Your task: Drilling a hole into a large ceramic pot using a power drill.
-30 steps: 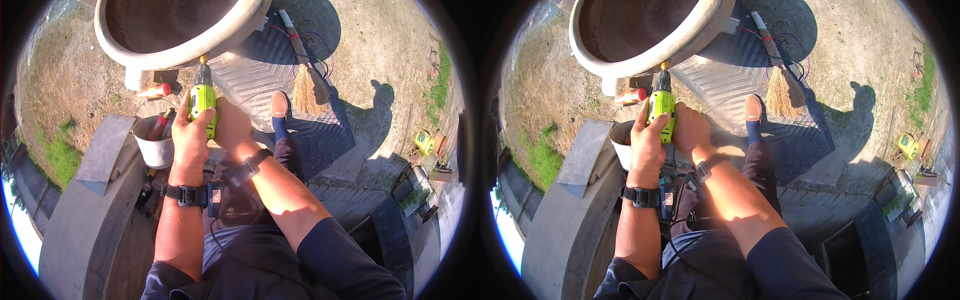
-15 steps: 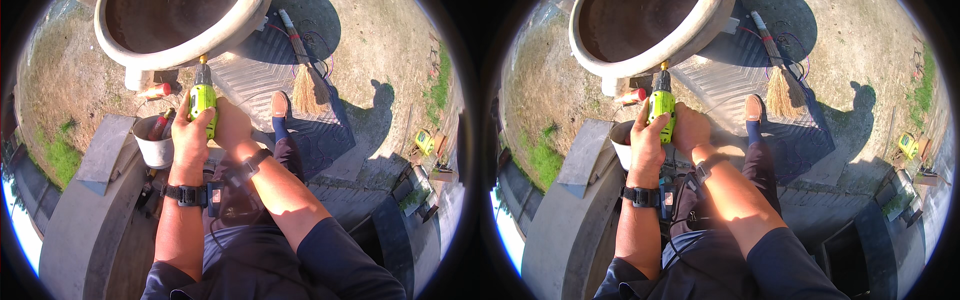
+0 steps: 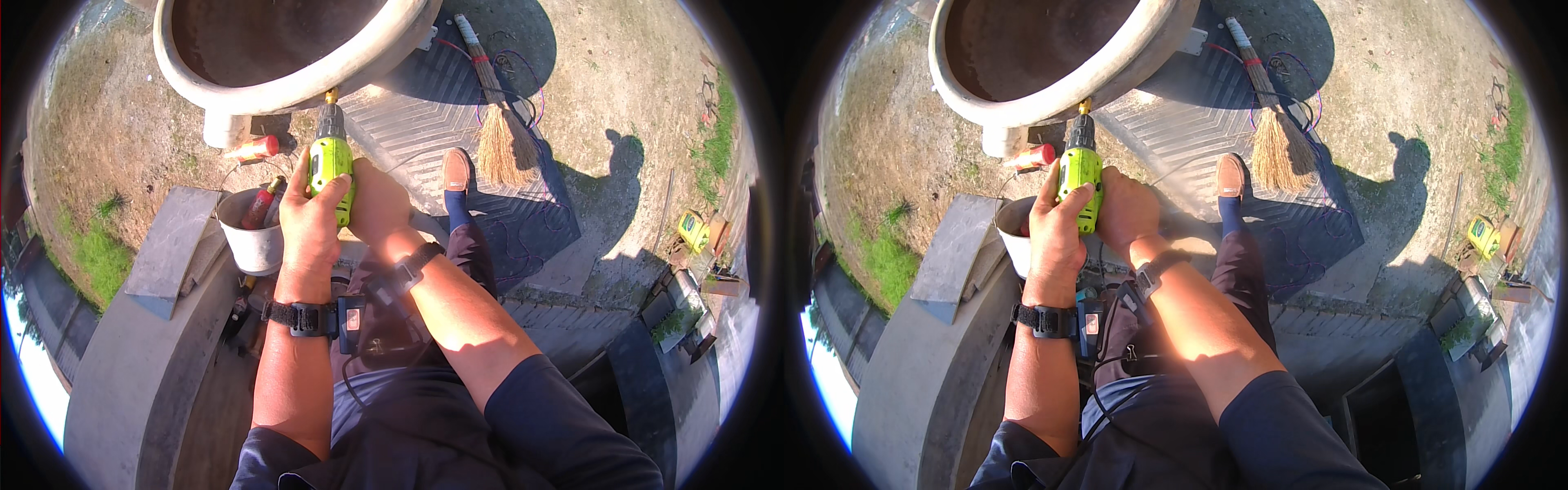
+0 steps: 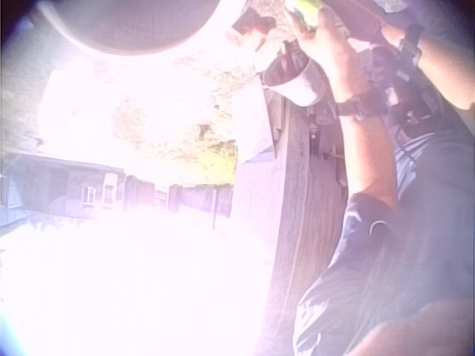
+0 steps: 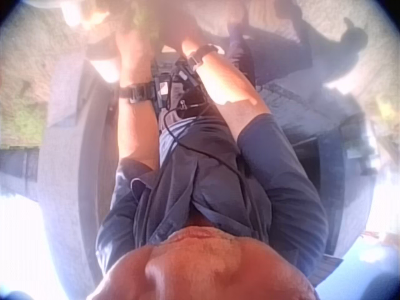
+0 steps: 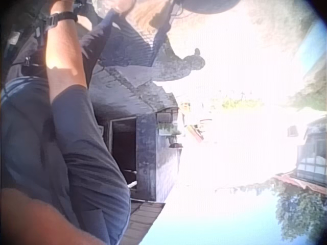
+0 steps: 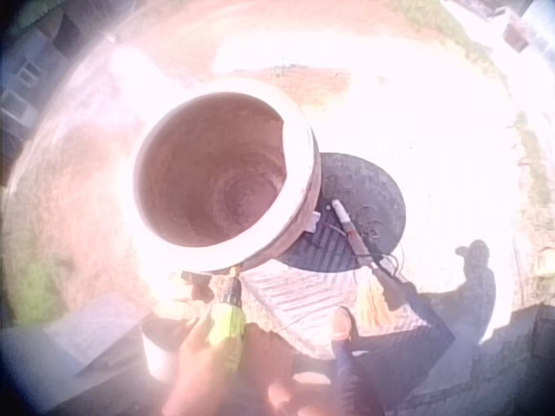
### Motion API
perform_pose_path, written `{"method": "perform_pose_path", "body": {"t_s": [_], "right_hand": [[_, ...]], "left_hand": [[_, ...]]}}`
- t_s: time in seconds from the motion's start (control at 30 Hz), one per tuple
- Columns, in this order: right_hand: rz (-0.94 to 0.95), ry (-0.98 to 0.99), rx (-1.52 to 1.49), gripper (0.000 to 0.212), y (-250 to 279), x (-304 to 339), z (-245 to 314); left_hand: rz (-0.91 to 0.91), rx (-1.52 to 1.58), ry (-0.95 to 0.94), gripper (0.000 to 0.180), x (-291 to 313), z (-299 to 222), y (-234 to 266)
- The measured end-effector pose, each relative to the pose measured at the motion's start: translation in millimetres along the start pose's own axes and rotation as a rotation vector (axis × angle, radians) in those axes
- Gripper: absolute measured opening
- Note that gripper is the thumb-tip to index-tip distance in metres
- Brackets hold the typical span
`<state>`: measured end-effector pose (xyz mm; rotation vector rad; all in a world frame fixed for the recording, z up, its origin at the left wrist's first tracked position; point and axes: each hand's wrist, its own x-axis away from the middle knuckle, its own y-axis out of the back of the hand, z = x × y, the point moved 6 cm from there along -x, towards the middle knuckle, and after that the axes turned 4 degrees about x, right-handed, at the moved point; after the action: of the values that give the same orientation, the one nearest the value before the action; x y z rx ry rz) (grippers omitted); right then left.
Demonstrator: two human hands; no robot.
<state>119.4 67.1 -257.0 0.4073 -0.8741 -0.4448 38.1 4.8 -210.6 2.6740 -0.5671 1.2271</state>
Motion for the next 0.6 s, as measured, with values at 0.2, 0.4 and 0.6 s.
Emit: {"method": "perform_pose_path", "body": {"t_s": [0.2, 0.4, 0.6], "right_hand": [[-0.008, 0.012, -0.001, 0.022, -0.6, -0.2, 0.9], [-0.002, 0.007, -0.016, 0.022, -1.6, -0.2, -1.8], [-0.011, 0.010, -0.010, 0.022, -2.3, -0.5, -1.2]], "left_hand": [[0.003, 0.004, -0.004, 0.069, 0.1, -1.3, 0.5], [0.005, -0.009, -0.013, 0.068, -0.4, 1.3, 0.6], [0.006, -0.003, -0.010, 0.067, 0.2, -0.1, 0.7]]}}
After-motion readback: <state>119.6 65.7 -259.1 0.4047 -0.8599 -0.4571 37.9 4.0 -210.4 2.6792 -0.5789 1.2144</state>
